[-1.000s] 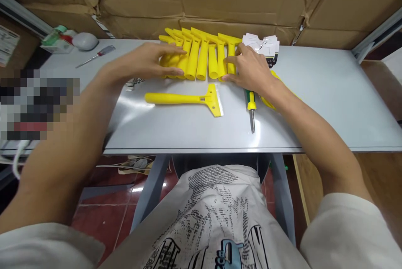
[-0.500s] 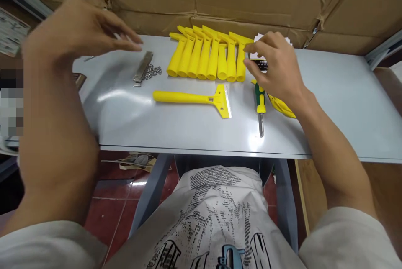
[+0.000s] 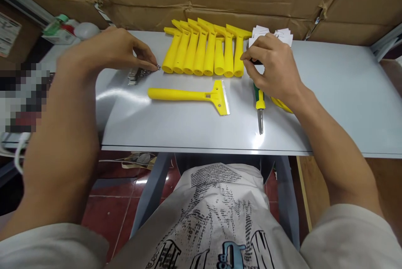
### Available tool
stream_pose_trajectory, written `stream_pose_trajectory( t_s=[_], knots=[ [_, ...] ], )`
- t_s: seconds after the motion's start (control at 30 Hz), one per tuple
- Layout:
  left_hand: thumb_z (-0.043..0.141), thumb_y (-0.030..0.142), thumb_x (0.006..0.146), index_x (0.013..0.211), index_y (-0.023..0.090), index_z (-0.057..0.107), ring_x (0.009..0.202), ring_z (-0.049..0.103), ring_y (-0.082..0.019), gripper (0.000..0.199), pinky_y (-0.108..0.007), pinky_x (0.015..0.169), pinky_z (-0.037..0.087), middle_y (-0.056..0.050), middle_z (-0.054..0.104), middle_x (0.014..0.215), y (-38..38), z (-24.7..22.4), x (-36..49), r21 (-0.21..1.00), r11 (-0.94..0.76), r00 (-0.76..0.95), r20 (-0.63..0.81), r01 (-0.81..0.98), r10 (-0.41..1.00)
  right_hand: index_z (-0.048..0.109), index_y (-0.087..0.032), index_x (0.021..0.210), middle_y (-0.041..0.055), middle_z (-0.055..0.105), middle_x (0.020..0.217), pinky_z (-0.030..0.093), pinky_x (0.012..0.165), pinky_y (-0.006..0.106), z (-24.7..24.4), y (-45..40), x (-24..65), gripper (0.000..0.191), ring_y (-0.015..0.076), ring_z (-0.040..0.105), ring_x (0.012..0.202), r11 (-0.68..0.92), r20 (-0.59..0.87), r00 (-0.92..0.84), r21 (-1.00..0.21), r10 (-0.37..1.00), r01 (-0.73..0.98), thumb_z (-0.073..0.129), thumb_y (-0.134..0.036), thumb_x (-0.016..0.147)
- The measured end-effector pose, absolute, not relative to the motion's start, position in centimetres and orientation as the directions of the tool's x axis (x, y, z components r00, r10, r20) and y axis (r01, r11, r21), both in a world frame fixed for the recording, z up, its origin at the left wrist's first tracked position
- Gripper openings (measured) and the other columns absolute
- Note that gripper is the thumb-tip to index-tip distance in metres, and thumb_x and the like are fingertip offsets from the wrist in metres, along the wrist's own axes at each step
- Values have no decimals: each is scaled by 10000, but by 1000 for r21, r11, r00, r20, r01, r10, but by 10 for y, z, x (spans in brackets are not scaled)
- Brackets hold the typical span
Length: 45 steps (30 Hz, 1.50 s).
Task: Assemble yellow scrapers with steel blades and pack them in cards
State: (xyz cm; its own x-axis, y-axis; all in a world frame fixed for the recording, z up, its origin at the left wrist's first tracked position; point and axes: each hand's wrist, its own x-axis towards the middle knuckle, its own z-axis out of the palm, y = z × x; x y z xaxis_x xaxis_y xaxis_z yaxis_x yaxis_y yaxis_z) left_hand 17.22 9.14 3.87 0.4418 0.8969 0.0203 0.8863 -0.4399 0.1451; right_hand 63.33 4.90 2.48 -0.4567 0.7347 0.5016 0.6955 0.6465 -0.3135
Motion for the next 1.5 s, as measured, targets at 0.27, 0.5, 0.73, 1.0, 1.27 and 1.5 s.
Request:
stream_pose_trajectory(
  t_s=[0.27,0.5,0.73,1.0,1.27,1.5],
  knots=[
    [391,1133,819,888,336,820,784,681,-162,908,-454,846,493,7,887,835,81,46,189,134,-341,347,-25,931,938,887,-416,1151,85,858,1138,607,1013,539,21,52,635,297,329,726,1075,661,523,-468,-275,713,698,622,-548,1131],
    [497,1085,900,992,314,881,734,592,-180,866,-434,712,429,-8,853,775,83,50,167,154,-361,350,94,920,932,886,-429,1162,82,866,1133,595,1015,524,25,48,635,282,329,731,1089,671,530,-478,-261,700,694,631,-545,1132],
    [845,912,888,1017,307,900,815,627,-176,621,-454,760,503,24,884,890,85,47,167,397,-427,389,177,812,904,891,-371,1081,115,851,1080,614,1059,572,26,42,629,291,351,747,1072,663,534,-438,-359,723,657,701,-590,1108],
    [1080,607,869,948,300,875,813,740,-208,378,-450,756,660,-42,878,958,42,34,285,658,-720,389,617,222,684,864,-349,1138,42,887,1051,729,873,507,33,1,577,533,282,821,899,373,309,-352,-919,883,128,992,-791,869],
    [891,557,1003,900,277,798,891,813,-239,312,-427,801,671,-59,877,999,-1,30,327,721,-615,329,525,319,785,850,-278,955,38,848,908,774,853,457,25,-8,564,482,236,819,814,241,221,-351,-971,910,12,1101,-657,795],
    [844,557,1034,1020,274,816,916,812,-243,284,-412,798,663,-77,887,1089,5,27,325,688,-599,344,492,409,800,874,-272,957,38,840,911,737,854,433,16,6,569,339,217,798,811,301,263,-319,-950,911,77,1058,-543,868]
  ],
)
